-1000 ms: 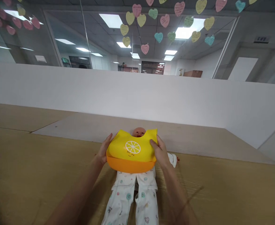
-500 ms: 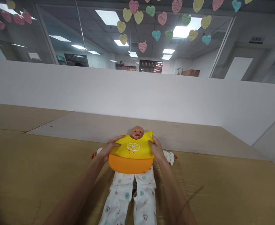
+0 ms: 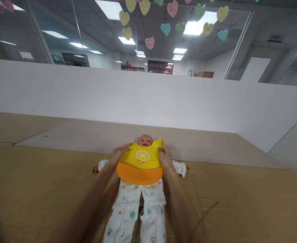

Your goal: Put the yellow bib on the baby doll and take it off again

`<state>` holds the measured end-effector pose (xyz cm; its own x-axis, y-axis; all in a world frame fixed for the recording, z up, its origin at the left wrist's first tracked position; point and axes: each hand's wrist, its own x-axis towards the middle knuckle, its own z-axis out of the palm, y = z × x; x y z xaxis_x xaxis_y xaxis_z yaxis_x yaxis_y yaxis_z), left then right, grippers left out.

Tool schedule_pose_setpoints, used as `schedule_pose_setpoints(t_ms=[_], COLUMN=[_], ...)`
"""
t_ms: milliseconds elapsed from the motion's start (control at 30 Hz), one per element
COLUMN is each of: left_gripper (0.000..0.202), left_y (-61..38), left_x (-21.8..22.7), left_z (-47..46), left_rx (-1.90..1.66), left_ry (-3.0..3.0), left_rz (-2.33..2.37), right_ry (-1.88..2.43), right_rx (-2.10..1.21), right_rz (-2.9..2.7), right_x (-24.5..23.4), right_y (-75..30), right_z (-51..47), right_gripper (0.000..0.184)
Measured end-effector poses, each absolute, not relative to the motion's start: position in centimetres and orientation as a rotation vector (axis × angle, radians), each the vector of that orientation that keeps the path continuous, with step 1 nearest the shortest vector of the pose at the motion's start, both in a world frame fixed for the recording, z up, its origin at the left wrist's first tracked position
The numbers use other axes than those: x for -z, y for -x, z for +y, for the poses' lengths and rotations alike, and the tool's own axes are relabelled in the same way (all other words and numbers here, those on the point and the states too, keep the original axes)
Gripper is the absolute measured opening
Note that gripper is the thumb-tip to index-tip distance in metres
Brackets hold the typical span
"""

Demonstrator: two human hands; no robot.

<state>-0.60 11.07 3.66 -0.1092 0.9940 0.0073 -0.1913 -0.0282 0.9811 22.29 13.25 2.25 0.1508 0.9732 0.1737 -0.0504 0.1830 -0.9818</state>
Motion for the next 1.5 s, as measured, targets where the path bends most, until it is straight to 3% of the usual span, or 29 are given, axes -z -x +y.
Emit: schedule_pose_setpoints(t_ms=[167, 467, 700, 867, 967, 1100, 1333, 1500], left_gripper=[0.038, 0.021, 0.017, 0.016, 0.018, 0.021, 0.012, 0.016], left_y=[0.6, 0.9, 0.7, 0.5, 0.6, 0.9, 0.7, 0.6], left_x=[-3.0, -0.8, -0.1, 0.0, 0.2, 0.6, 1.2, 1.4], left_z=[11.4, 12.7, 13.0, 12.8, 13.1, 14.0, 14.1, 13.8], left_rx=[-1.342, -1.327, -1.290, -1.284, -1.329, -1.373, -1.409, -1.401], left_ry=[-1.052, -1.118, -1.095, -1.106, -1.023, -0.979, -1.067, -1.114], left_rz=[1.186, 1.387, 1.427, 1.467, 1.409, 1.323, 1.424, 1.480], right_ry=[1.124, 1.205, 1.171, 1.197, 1.215, 1.239, 1.292, 1.266], right_rx=[-0.920, -0.981, -1.081, -1.030, -1.010, -1.032, -1.027, -1.068], right_rz=[-1.180, -1.220, -1.089, -1.099, -1.051, -0.939, -0.931, -0.956], right_x=[-1.8, 1.0, 1.5, 1.7, 1.8, 2.2, 3.2, 3.1], right_y=[-22.2, -22.0, -22.0, -22.1, -22.1, -22.1, -22.4, -22.4], right_z=[13.7, 14.5, 14.6, 14.3, 14.5, 15.6, 16.4, 15.9], right_gripper=[0.043, 0.046, 0.082, 0.085, 0.078, 0.055, 0.040, 0.032])
